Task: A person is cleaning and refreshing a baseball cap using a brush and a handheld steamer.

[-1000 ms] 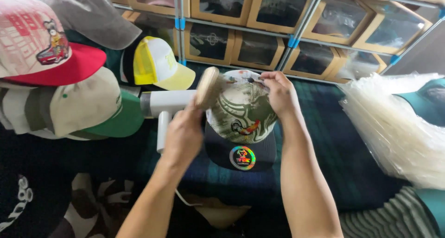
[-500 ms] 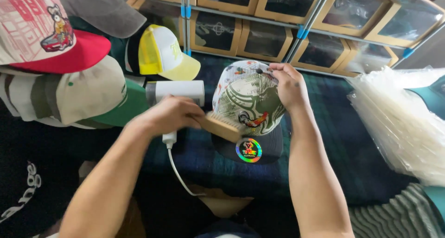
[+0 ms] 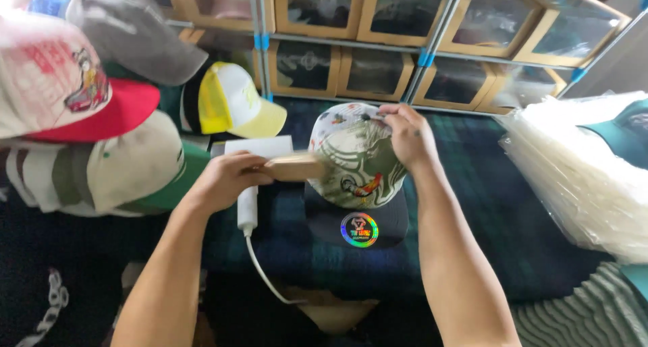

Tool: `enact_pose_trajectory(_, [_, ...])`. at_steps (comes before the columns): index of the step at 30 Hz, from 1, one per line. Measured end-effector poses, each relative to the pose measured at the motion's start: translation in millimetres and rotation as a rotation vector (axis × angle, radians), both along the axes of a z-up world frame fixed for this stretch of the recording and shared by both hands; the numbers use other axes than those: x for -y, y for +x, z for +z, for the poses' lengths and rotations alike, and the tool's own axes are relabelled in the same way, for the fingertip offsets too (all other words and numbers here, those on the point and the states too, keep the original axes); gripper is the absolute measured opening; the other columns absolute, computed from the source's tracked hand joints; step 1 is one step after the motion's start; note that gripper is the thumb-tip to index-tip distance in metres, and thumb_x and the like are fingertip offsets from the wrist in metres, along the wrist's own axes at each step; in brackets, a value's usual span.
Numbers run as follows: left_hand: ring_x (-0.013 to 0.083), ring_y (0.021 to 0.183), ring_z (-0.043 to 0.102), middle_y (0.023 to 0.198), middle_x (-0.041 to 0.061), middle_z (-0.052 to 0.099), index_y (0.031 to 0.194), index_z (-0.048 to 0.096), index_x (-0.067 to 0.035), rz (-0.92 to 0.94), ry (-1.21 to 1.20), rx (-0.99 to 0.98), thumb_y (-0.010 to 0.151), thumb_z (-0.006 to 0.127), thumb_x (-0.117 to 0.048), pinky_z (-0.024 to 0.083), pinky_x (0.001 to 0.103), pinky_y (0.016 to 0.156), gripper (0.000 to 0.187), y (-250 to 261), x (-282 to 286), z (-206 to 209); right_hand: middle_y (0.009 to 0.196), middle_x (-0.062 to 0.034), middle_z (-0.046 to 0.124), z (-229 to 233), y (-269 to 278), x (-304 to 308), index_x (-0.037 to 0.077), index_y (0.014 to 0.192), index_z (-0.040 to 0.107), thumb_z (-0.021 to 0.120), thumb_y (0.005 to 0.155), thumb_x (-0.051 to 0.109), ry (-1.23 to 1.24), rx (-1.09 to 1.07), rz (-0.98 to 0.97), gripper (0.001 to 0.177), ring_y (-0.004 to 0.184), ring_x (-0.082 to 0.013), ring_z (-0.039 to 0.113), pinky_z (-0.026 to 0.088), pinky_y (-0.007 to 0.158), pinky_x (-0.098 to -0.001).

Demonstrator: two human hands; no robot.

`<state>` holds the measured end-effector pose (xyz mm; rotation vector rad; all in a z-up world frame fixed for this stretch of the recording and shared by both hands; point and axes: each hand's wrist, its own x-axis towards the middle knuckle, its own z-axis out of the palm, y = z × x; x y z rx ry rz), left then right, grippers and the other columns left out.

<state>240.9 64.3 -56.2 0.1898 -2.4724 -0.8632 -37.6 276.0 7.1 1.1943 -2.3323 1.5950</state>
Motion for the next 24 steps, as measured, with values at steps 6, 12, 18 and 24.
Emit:
enact_pose_trajectory(6, [0.0281, 0.082, 0.071, 0.091, 0.005, 0.076, 0.095, 0.075, -0.017, -0.035, -0.078, -0.347, 0.089, 0.076, -0.021, 0.056, 0.036, 0.074, 0.008, -10.9, -81.9, -1.5, 0.110, -0.0023, 0.074, 0.9, 6.3, -3.0, 0.029, 0.110, 0.075, 0.055, 0.092, 0.030, 0.071, 0.078, -0.031, 0.027, 0.115, -0.0250, 0.066, 0.051, 0.100, -0.0411])
enact_pose_trajectory(12, [0.0280, 0.096, 0.073, 0.096, 0.003, 0.078, 0.113, 0.076, -0.027, 0.381, 0.150, -0.358, 0.095, 0.072, -0.034, 0.056, 0.042, 0.079, 0.020, -24.3, -75.0, -4.1, 0.108, -0.0036, 0.076, 15.0, 27.0, -13.9, 0.029, 0.112, 0.076, 0.052, 0.091, 0.030, 0.109, 0.132, -0.056, 0.032, 0.116, -0.0242, 0.066, 0.051, 0.099, -0.0446])
enact_pose_trajectory(18, [0.0391, 0.091, 0.072, 0.098, 0.014, 0.075, 0.127, 0.065, -0.023, 0.333, -0.120, -0.165, 0.101, 0.058, -0.033, 0.057, 0.053, 0.074, 0.028, -24.1, -139.3, 60.0, 0.121, -0.0081, 0.073, 45.9, 67.9, -26.0, 0.027, 0.120, 0.074, 0.052, 0.092, 0.030, 0.139, 0.279, -0.011, 0.035, 0.124, -0.0299, 0.063, 0.048, 0.106, -0.0451])
enact_pose_trajectory(24, [0.0454, 0.110, 0.066, 0.107, 0.020, 0.071, 0.127, 0.055, -0.026, 0.498, 0.046, 0.198, 0.107, 0.034, -0.048, 0.052, 0.061, 0.093, 0.036, -35.5, -85.3, 58.3, 0.134, -0.0127, 0.067, 6.9, -4.4, -2.6, 0.026, 0.131, 0.070, 0.047, 0.095, 0.032, 0.192, 0.190, 0.037, 0.043, 0.134, -0.0352, 0.054, 0.042, 0.113, -0.0471])
